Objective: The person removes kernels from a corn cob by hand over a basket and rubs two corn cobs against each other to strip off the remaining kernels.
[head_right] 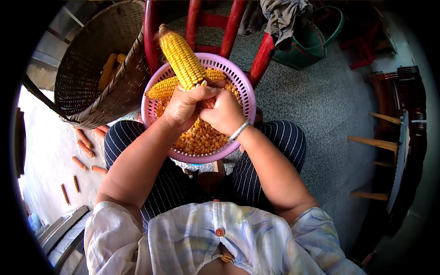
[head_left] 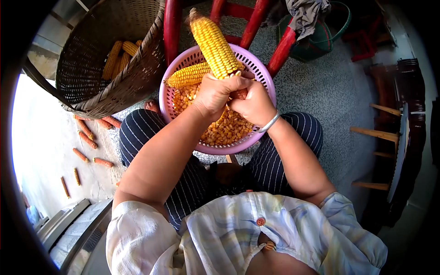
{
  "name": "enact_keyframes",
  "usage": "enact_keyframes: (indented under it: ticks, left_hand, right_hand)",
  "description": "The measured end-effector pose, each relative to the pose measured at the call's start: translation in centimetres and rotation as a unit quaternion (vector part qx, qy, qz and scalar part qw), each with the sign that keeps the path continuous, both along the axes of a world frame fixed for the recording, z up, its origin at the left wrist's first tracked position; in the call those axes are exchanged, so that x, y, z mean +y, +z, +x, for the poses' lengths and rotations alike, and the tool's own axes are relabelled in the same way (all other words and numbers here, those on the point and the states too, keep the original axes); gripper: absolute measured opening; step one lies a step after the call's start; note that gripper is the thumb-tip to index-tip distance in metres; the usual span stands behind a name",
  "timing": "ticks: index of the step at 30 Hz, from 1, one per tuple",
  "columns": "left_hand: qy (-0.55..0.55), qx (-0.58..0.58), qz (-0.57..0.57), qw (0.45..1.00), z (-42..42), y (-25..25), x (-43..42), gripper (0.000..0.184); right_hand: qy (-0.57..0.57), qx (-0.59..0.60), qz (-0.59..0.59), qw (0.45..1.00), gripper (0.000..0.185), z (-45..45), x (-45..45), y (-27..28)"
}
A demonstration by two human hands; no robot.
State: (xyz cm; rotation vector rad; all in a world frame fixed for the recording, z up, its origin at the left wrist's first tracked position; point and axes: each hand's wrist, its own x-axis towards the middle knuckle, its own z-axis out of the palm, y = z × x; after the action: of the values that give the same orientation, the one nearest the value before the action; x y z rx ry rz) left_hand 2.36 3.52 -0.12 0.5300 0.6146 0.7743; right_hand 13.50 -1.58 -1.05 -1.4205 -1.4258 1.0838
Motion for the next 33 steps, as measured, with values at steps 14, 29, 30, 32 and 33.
enact_keyframes:
  ticks: [14, 29, 30, 32, 33]
  left_hand:
    - [-0.003, -0.016, -0.037, 0.999, -0.4, -0.4, 1.1, 0.019]
    - [-0.111, -0.070, -0.059, 0.990, -0.4, -0.9, 0.0, 0.030]
    - [-0.105, -0.023, -0.061, 0.992, -0.3, -1.0, 0.0, 0.034]
    - [-0.081, 0.005, -0.058, 0.995, 0.2, -1.1, -0.3, 0.027]
    - [-0.042, 0.035, -0.040, 0.998, 0.4, -1.0, -0.4, 0.022]
  right_hand:
    - [0.002, -0.026, 0.070, 0.997, 0.019, 0.5, 0.0, -2.7]
    - [-0.010, 0.253, -0.236, 0.938, 0.025, -0.6, -1.1, 2.8]
    - [-0.011, 0.252, -0.236, 0.938, 0.025, -0.5, -1.0, 2.6]
    - [0.011, 0.184, -0.299, 0.936, 0.021, -0.1, -0.8, 1.7]
    - [-0.028, 0.128, -0.218, 0.967, 0.021, -0.8, -0.8, 1.3]
